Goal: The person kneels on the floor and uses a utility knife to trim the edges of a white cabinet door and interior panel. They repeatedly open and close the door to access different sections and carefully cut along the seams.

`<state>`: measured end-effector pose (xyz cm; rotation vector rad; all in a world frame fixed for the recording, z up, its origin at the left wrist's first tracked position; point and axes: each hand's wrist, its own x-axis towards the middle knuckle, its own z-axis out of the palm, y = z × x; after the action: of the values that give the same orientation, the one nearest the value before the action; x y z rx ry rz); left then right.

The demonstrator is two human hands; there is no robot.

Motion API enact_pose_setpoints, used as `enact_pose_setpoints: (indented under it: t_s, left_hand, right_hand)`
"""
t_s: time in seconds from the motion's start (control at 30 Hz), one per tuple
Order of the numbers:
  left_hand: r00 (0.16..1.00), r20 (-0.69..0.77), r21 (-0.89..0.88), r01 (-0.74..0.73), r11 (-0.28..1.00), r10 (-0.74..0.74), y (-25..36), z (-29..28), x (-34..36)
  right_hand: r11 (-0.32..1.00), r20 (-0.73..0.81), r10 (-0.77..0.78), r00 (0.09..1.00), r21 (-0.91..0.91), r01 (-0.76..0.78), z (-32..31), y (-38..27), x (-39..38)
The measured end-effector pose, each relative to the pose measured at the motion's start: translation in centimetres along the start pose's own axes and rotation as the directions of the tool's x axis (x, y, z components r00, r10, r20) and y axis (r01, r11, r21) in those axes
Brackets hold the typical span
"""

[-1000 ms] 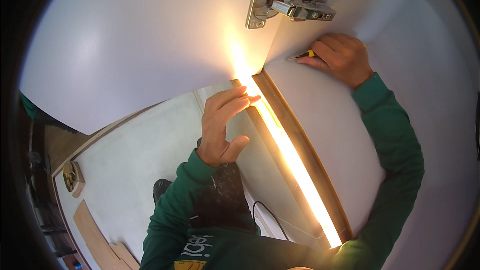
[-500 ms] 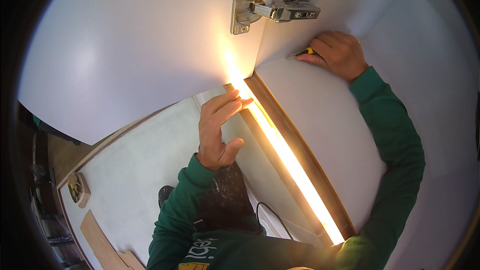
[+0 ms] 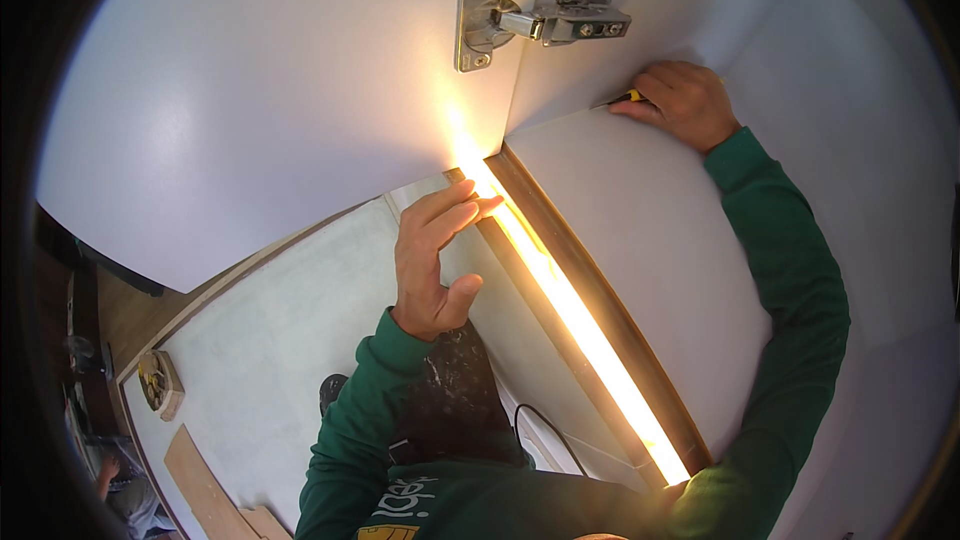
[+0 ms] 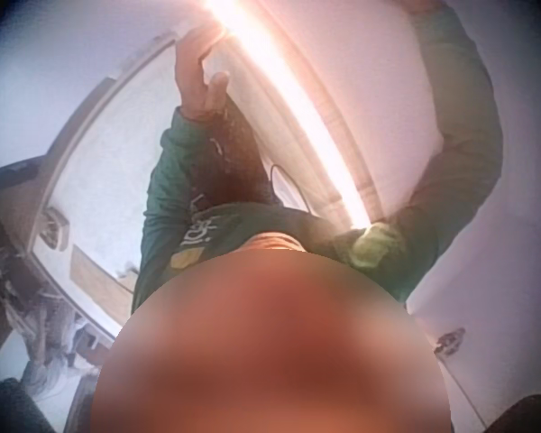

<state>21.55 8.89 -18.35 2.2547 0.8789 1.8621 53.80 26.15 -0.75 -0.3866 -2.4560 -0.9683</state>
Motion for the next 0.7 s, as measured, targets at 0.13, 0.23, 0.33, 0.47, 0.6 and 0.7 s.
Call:
enact_pose_setpoints:
  t_s: [0.13, 0.23, 0.33, 0.47, 0.6, 0.7]
  left_hand:
    - [1.0, -0.021, 0.004, 0.006, 1.0, -0.006, 0.9, -0.5, 0.3]
    - [0.998, -0.057, -0.013, 0.006, 1.0, -0.006, 1.7, -0.6, 0.4]
    - [1.0, 0.017, -0.008, 0.025, 1.0, -0.025, 0.8, -0.9, -0.1]
    - [1.0, 0.016, 0.006, 0.012, 1.0, -0.012, -0.2, -0.8, -0.6]
    - [1.0, 0.006, -0.007, 0.029, 1.0, -0.029, -0.4, -0.7, -1.0]
    - [1.0, 0.004, -0.009, 0.025, 1.0, -0.025, -0.5, -0.7, -1.2]
  right_hand:
    - [1.0, 0.006, -0.011, 1.0, 0.007, 0.011, 0.4, 0.1, -0.2]
    - [1.0, -0.026, -0.004, 1.0, 0.014, 0.004, -0.1, 0.7, -0.4]
    - [1.0, -0.023, -0.004, 1.0, 0.02, 0.005, 0.9, 1.1, -1.1]
    - [1.0, -0.005, 0.002, 1.0, -0.028, -0.002, 1.9, 1.6, -2.1]
    - [0.999, 0.017, 0.022, 1.0, -0.034, -0.022, 2.6, 2.1, -3.0]
    - [0.999, 0.031, 0.023, 0.999, -0.035, -0.022, 2.8, 2.6, -3.5]
